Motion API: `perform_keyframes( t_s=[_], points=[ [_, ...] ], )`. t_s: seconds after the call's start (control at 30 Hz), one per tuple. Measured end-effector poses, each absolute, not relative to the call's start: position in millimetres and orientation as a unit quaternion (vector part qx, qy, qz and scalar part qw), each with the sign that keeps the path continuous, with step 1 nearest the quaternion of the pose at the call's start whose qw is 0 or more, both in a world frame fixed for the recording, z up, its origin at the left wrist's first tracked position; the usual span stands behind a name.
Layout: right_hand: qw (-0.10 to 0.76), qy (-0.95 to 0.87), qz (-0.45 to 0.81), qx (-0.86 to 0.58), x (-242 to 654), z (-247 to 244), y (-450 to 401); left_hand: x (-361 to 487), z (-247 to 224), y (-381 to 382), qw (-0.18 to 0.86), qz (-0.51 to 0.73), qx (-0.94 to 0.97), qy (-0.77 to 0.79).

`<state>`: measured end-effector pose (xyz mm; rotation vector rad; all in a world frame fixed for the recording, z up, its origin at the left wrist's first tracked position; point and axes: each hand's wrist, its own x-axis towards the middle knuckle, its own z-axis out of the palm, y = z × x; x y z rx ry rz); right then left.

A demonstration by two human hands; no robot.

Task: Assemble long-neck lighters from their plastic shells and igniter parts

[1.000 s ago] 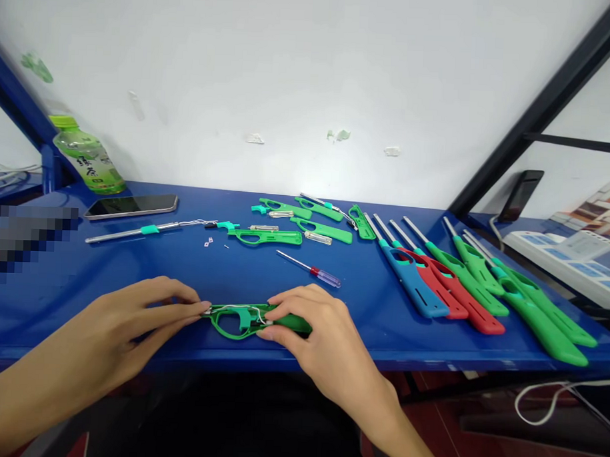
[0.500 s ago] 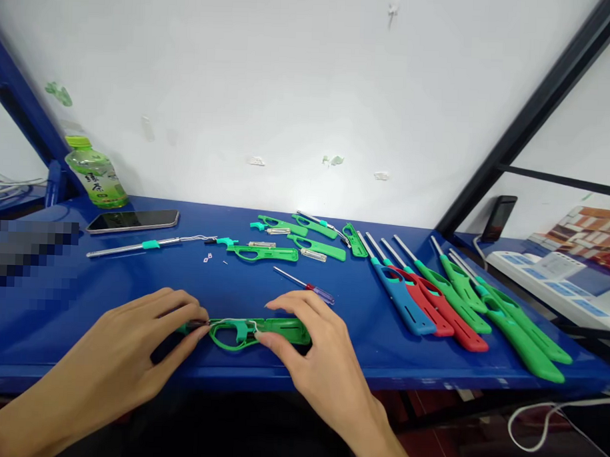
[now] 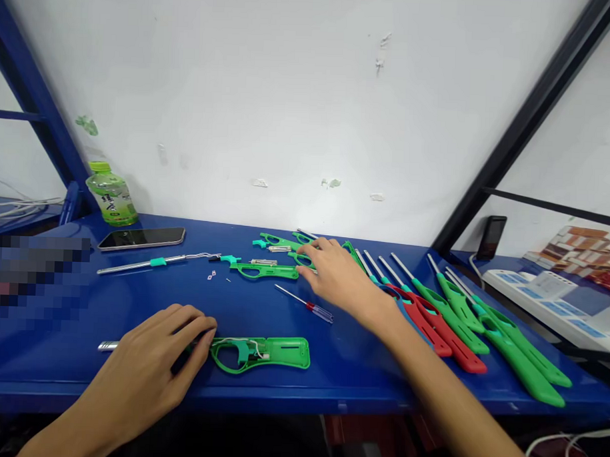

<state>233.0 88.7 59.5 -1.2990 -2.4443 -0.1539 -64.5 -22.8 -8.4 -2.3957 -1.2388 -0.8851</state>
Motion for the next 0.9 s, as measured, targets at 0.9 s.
perform_keyframes(
  t_s=[0.9],
  points=[
    [0.03,-0.802,0.031,-0.595,259.3,39.8,159.7,-66.6,-5.8,-22.6,0.105,-0.308,-0.845,-0.424]
  ],
)
